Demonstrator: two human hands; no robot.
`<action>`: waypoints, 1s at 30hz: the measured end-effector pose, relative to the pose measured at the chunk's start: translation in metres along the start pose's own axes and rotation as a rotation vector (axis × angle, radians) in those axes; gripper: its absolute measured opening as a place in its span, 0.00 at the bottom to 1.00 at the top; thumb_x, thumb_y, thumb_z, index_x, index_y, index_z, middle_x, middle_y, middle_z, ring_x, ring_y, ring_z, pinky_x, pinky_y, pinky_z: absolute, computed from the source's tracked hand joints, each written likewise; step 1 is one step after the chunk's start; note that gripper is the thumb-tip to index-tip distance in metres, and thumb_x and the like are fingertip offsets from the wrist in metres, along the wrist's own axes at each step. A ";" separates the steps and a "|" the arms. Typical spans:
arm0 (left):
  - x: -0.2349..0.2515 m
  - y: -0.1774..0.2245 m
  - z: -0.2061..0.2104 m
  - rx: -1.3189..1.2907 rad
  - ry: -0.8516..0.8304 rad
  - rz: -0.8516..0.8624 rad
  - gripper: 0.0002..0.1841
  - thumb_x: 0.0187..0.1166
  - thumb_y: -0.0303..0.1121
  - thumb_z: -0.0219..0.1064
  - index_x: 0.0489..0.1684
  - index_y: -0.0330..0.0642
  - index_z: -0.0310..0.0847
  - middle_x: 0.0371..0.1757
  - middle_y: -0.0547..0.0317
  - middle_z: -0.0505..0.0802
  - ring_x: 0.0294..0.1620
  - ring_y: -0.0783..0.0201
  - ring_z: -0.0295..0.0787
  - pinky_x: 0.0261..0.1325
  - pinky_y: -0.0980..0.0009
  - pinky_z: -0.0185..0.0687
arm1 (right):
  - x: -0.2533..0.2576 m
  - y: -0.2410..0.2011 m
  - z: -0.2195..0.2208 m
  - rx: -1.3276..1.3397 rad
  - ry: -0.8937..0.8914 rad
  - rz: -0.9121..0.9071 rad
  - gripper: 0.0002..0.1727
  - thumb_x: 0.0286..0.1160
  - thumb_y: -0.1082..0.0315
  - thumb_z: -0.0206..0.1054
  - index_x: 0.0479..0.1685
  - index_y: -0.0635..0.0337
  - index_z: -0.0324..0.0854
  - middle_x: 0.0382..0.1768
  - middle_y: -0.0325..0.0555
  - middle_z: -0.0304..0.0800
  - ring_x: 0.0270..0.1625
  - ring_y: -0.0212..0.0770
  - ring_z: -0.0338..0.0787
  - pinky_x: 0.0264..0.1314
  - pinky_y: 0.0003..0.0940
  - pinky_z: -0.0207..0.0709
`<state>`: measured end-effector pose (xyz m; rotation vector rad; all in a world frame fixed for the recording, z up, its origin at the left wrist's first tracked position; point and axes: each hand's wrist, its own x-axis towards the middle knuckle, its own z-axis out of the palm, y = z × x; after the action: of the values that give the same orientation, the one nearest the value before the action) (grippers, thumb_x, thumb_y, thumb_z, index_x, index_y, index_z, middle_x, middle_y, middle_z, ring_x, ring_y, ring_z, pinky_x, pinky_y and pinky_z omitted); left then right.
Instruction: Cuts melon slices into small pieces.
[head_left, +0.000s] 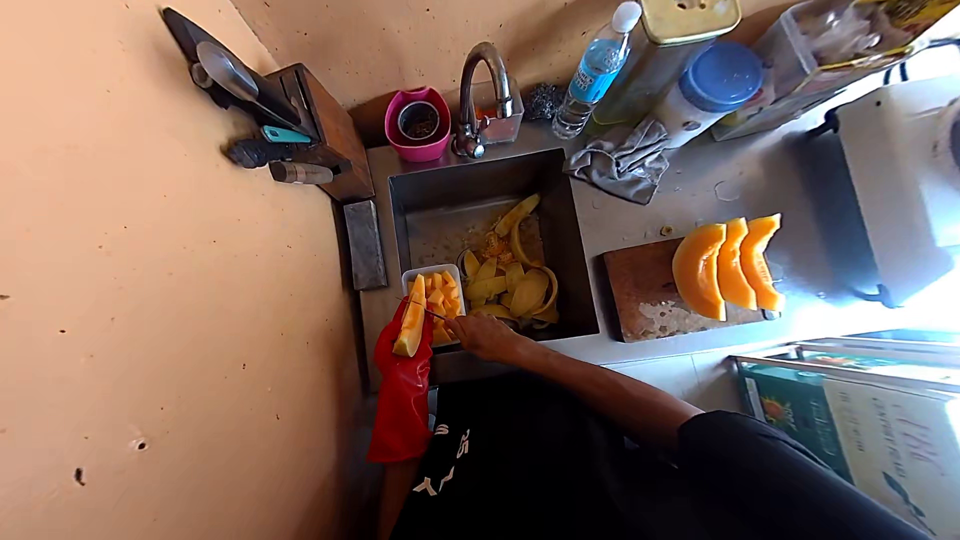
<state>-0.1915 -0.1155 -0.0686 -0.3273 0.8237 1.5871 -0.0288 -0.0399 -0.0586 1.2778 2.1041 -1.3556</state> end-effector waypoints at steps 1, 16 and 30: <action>-0.001 -0.001 0.000 0.019 0.002 0.012 0.22 0.87 0.35 0.46 0.73 0.35 0.73 0.58 0.40 0.90 0.53 0.53 0.93 0.50 0.62 0.92 | 0.000 0.001 0.002 0.001 -0.002 -0.001 0.38 0.95 0.44 0.32 0.51 0.67 0.81 0.48 0.64 0.88 0.59 0.62 0.88 0.61 0.61 0.78; -0.003 -0.007 -0.009 0.142 0.039 0.073 0.21 0.89 0.35 0.44 0.72 0.35 0.72 0.58 0.40 0.89 0.54 0.52 0.91 0.53 0.60 0.90 | 0.002 0.027 0.010 0.410 -0.085 -0.064 0.34 0.96 0.45 0.34 0.38 0.61 0.77 0.24 0.42 0.73 0.23 0.37 0.76 0.30 0.35 0.73; 0.000 -0.005 -0.018 0.444 -0.076 0.283 0.17 0.85 0.27 0.54 0.67 0.30 0.78 0.51 0.38 0.91 0.45 0.52 0.91 0.48 0.58 0.91 | -0.008 0.026 0.017 0.386 -0.013 -0.142 0.35 0.96 0.44 0.33 0.31 0.60 0.76 0.23 0.42 0.72 0.26 0.39 0.76 0.34 0.41 0.73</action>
<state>-0.1911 -0.1278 -0.0833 0.1756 1.1706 1.6087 -0.0062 -0.0546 -0.0755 1.2680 2.0215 -1.8975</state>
